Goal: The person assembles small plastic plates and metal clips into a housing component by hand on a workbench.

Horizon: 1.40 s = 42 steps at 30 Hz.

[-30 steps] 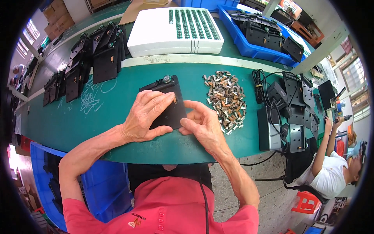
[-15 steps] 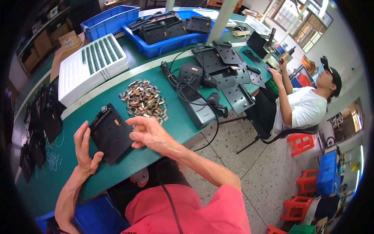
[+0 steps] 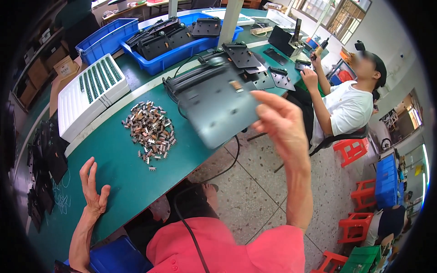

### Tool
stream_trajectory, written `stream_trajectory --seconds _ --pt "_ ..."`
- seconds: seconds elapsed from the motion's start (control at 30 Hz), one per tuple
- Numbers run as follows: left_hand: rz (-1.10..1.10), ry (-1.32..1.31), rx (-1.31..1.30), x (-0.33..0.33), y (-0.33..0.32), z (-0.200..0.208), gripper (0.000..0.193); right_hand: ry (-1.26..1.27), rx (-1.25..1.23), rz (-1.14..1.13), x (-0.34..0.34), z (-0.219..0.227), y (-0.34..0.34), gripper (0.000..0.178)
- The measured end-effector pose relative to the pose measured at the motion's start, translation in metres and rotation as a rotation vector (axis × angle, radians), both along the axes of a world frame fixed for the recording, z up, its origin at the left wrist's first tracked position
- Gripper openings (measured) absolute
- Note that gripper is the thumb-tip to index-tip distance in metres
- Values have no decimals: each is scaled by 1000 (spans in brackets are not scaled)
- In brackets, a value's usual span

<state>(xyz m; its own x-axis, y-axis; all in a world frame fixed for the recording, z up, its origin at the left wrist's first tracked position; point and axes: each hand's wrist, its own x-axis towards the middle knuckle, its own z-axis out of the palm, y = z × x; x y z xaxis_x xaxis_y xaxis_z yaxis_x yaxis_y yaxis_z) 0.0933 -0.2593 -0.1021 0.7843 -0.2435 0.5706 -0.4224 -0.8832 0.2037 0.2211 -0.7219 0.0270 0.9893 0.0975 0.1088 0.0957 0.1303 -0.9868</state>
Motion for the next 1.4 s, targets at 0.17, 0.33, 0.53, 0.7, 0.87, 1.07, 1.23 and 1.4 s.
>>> stream_trajectory --seconds 0.17,0.33,0.53,0.7,0.87,1.07,1.23,1.4 --pt "15 42 -7 0 -2 1 61 -6 8 -243 16 -21 -75 31" --pt "20 54 -1 1 -6 2 59 107 11 -393 38 -72 -127 31" --pt "34 55 0 0 -6 2 56 180 -57 -411 56 -101 -127 27" --pt "40 61 -10 1 -6 2 54 200 -63 -409 67 -110 -120 28" --pt "40 62 -2 1 -5 2 53 215 -123 -430 68 -115 -115 28" --pt "38 63 8 1 -7 2 50 171 -429 -534 65 -120 -111 31" --pt "41 66 2 3 -12 5 48 139 -543 -559 59 -114 -107 34" --pt "38 33 33 3 -11 10 52 -25 -1178 -740 57 -109 -90 36"
